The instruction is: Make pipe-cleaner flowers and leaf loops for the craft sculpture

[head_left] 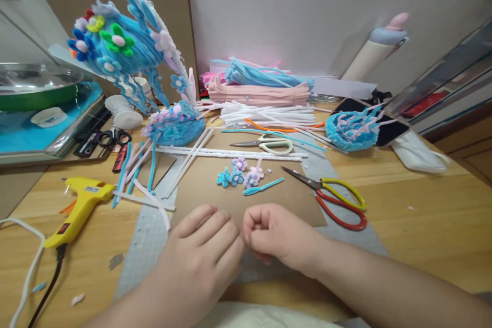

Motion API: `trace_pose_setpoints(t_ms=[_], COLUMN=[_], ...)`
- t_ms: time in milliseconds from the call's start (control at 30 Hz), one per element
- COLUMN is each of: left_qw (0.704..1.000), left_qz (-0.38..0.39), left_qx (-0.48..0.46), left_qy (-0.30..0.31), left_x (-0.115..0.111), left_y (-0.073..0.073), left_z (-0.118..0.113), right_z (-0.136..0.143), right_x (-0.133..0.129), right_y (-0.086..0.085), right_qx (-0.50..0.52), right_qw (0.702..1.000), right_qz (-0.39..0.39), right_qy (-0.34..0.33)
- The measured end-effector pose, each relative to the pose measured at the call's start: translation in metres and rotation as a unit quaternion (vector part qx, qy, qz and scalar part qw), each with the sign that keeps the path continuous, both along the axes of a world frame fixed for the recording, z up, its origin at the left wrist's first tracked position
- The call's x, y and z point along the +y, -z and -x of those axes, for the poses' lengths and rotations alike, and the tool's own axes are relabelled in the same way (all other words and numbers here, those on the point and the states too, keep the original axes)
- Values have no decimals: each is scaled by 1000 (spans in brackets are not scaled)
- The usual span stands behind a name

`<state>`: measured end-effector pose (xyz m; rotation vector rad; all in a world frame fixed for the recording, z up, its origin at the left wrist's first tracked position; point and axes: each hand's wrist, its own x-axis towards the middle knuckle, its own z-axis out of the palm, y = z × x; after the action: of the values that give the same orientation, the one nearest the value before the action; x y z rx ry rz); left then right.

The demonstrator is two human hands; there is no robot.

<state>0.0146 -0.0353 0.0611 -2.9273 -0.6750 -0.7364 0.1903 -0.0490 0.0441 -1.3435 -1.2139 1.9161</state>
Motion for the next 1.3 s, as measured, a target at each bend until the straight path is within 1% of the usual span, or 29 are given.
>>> trace_pose_setpoints(t_ms=[33,67,100,133,200,233,267,300,333,367,400,433,467,500,533,567,600,633,667,700,733,800,900,1033,1100,1167,1233,1267,1300], left_qw=[1000,999,997,994,982,970,953,928,897,867,847,844,861,889,919,945,963,975,982,986,989,993,997,998,998,999,1000,999,997], left_qz=[19,42,68,98,172,220,277,343,411,468,503,508,483,434,371,310,258,218,187,163,144,109,62,15,-2,-3,23,48,79], left_qx=[-2,-4,-7,-9,-18,-26,-33,-36,-34,-30,-26,-26,-29,-36,-42,-41,-36,-27,-19,-11,-8,-12,-19,-3,7,9,5,2,-1], left_qy=[-11,-23,-36,-49,-81,-100,-121,-141,-157,-168,-172,-170,-158,-142,-122,-98,-71,-45,-20,3,25,50,53,59,56,41,18,6,-5], left_x=[0,-1,-1,-1,0,0,1,2,3,4,5,7,8,10,11,11,12,12,12,12,13,13,12,9,6,4,2,2,2], left_y=[0,0,0,0,-2,-3,-4,-5,-6,-7,-8,-8,-8,-9,-9,-9,-9,-10,-10,-10,-11,-11,-12,-10,-8,-6,-4,-4,-3], left_z=[-1,-2,-4,-5,-8,-9,-9,-9,-9,-8,-7,-5,-4,-2,-1,1,2,4,5,6,7,9,10,9,9,7,5,3,1], right_z=[1,1,1,0,-3,-5,-7,-9,-11,-12,-13,-13,-13,-12,-12,-11,-11,-10,-10,-10,-10,-10,-9,-3,1,4,6,5,4], right_x=[-2,-4,-6,-7,-7,-7,-6,-5,-3,-2,-1,1,2,3,5,6,8,9,9,10,9,8,5,1,-2,-5,-6,-7,-7], right_y=[0,-1,-1,-2,-4,-5,-7,-9,-10,-12,-13,-14,-14,-14,-13,-11,-9,-7,-4,-2,0,2,1,-1,-1,0,0,-1,-1], right_qx=[-66,-137,-206,-264,-329,-340,-341,-335,-328,-322,-318,-311,-296,-265,-216,-149,-70,9,80,138,180,223,231,216,183,114,-1,-70,-136], right_qw=[994,974,936,882,749,685,631,590,563,556,571,612,680,767,855,927,972,992,994,985,973,952,944,951,965,987,999,990,964], right_qz=[-84,-182,-286,-390,-571,-638,-688,-723,-745,-753,-743,-714,-658,-571,-458,-332,-208,-96,-5,65,118,190,229,220,190,109,-33,-124,-227], right_qy=[0,-3,-10,-22,-64,-89,-112,-128,-140,-145,-144,-137,-130,-121,-109,-96,-85,-78,-75,-75,-80,-84,-59,-18,6,27,30,19,-1])
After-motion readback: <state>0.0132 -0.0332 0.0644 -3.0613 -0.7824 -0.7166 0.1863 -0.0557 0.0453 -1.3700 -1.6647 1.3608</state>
